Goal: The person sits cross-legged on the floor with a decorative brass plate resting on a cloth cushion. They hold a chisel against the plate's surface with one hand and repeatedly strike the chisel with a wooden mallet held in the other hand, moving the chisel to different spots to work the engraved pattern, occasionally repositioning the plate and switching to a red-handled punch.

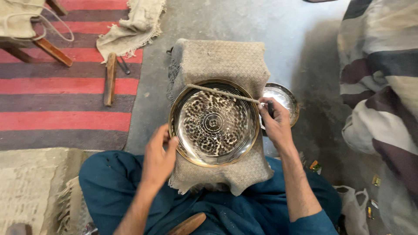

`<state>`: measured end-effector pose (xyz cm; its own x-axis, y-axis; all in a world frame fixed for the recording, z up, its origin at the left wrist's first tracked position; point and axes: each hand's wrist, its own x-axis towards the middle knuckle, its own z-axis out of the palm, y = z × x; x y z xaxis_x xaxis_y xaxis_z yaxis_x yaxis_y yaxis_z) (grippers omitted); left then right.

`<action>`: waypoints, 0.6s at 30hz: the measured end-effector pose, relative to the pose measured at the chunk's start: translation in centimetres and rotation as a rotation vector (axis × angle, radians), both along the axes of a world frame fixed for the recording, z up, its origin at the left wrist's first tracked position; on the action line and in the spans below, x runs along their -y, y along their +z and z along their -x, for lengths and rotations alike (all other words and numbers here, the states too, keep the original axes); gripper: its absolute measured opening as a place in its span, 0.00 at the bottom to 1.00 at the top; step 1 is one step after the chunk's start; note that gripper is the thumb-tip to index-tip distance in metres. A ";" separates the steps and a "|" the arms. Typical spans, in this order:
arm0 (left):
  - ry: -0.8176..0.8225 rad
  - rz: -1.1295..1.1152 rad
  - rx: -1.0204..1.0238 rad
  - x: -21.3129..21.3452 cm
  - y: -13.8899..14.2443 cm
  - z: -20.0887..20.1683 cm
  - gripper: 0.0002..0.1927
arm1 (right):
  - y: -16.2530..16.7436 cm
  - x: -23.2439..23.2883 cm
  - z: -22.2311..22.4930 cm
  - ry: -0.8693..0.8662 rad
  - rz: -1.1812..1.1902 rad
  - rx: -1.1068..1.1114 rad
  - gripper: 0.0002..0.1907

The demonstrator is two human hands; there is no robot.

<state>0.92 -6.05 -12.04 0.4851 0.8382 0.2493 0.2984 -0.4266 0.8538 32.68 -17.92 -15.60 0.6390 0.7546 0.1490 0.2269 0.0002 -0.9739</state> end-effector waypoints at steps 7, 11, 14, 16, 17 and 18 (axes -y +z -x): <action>-0.149 0.052 -0.112 -3.8 2.8 -1.1 0.19 | 0.8 0.9 0.0 -0.041 0.117 -0.079 0.10; -0.165 -0.142 -0.562 -2.4 4.3 1.4 0.18 | 1.6 4.0 0.1 -0.169 0.370 0.304 0.08; -0.296 0.118 -1.029 -1.0 4.0 4.2 0.19 | 2.4 7.6 1.6 -0.135 0.407 0.339 0.08; -0.389 0.259 -1.159 -0.2 3.1 5.6 0.18 | 3.1 9.0 2.6 -0.154 0.409 0.157 0.06; -0.436 0.296 -1.150 0.5 2.4 6.2 0.18 | 3.5 9.4 3.2 -0.136 0.320 0.114 0.07; -0.472 0.328 -1.098 0.9 1.7 6.8 0.18 | 3.9 9.7 3.8 -0.115 0.231 0.072 0.08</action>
